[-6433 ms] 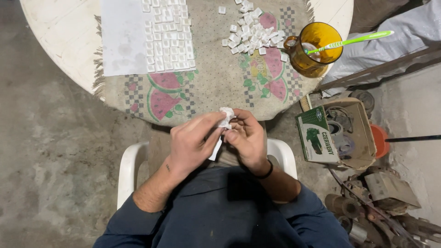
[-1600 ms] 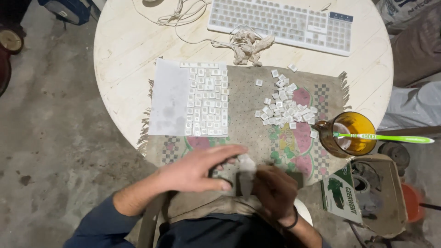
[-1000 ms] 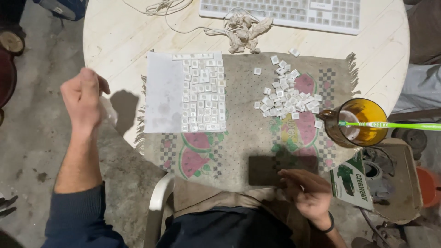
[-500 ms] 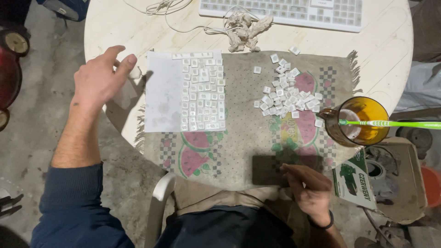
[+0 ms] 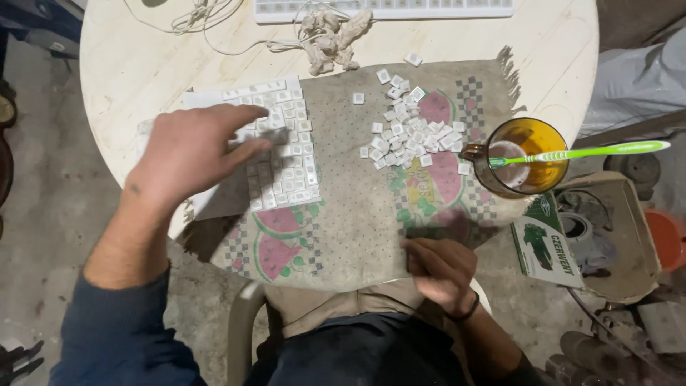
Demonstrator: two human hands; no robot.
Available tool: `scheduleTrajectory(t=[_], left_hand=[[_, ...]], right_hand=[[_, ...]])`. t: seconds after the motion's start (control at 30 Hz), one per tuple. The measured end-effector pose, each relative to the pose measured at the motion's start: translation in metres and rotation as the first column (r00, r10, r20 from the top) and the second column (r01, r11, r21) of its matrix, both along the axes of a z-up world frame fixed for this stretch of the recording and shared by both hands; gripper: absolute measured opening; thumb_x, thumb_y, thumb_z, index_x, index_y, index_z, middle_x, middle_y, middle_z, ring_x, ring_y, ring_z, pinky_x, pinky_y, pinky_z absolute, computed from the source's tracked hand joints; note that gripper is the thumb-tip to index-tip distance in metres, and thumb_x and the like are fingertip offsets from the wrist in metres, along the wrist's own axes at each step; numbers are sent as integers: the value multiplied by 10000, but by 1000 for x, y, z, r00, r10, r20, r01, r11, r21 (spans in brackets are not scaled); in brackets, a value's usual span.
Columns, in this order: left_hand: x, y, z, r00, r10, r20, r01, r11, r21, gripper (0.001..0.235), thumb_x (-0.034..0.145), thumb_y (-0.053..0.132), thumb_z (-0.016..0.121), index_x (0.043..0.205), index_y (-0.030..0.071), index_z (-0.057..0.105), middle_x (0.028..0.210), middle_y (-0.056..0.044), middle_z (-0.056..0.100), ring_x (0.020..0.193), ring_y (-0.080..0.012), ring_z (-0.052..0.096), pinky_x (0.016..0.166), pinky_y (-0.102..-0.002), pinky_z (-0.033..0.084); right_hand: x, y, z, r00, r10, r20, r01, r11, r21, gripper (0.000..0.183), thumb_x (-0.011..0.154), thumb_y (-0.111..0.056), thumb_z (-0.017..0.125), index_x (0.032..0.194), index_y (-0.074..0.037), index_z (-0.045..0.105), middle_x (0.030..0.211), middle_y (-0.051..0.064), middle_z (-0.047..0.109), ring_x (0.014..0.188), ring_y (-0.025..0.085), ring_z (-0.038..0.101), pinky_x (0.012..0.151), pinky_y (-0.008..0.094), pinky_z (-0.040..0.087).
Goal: Cleaning keyboard keycaps with a toothbrush and a tissue.
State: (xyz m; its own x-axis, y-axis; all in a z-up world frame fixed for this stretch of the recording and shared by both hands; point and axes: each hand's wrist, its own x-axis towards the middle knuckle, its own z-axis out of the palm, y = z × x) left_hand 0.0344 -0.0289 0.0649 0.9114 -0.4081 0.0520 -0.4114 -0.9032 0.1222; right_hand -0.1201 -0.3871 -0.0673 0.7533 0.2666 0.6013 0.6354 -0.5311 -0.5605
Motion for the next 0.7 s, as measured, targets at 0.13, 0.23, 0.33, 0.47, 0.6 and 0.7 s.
scheduleTrajectory(t=[0.13, 0.23, 0.33, 0.47, 0.6, 0.7], left_hand=[[51, -61, -32, 989, -109, -101, 114, 992, 49, 372, 952, 467, 687, 1239, 232, 709, 1028, -41, 770, 859, -270, 733, 682, -433, 564], [80, -93, -57, 980, -167, -111, 170, 985, 17, 288, 935, 396, 709, 1145, 199, 735, 1004, -47, 757, 864, -273, 732, 699, -444, 567], [93, -112, -67, 973, -206, -100, 211, 976, 47, 236, 900, 347, 737, 1075, 191, 755, 955, -65, 746, 881, -289, 720, 707, -458, 565], [99, -118, -89, 966, -257, -8, 257, 966, 22, 126, 900, 260, 731, 984, 172, 764, 934, -63, 733, 876, -301, 709, 702, -466, 560], [91, -114, -79, 959, -279, 53, 279, 960, 18, 123, 901, 250, 724, 948, 138, 748, 933, -65, 724, 834, -300, 710, 675, -461, 559], [62, -101, -54, 964, -266, -27, 265, 964, -36, 140, 917, 250, 708, 957, 118, 729, 893, -60, 720, 771, -277, 713, 659, -439, 562]], right_hand=[[-1, 3, 2, 990, -31, 138, 40, 997, -61, 254, 799, 15, 738, 1048, -33, 747, 942, 92, 736, 749, 239, 700, 653, 346, 536], [2, -11, 21, 994, 4, 108, 6, 996, -92, 270, 796, -9, 747, 1063, -49, 753, 945, 85, 738, 758, 228, 703, 664, 342, 541], [21, -46, 71, 989, 58, 134, -33, 983, -183, 262, 826, -28, 756, 1084, -68, 757, 964, 81, 756, 792, 215, 730, 682, 334, 552], [64, -114, 134, 978, -109, 176, 195, 773, -604, 254, 962, -88, 698, 1197, -166, 750, 1128, 24, 759, 1003, 198, 732, 856, 326, 547], [110, -126, 172, 975, -47, 218, 212, 500, -840, 394, 769, -213, 723, 1163, -216, 747, 1133, -10, 741, 1093, 203, 679, 931, 374, 483], [123, -136, 167, 999, 17, 29, 23, 269, -963, 503, 745, -298, 744, 1246, -272, 716, 1192, -72, 698, 1167, 153, 631, 1051, 373, 439]])
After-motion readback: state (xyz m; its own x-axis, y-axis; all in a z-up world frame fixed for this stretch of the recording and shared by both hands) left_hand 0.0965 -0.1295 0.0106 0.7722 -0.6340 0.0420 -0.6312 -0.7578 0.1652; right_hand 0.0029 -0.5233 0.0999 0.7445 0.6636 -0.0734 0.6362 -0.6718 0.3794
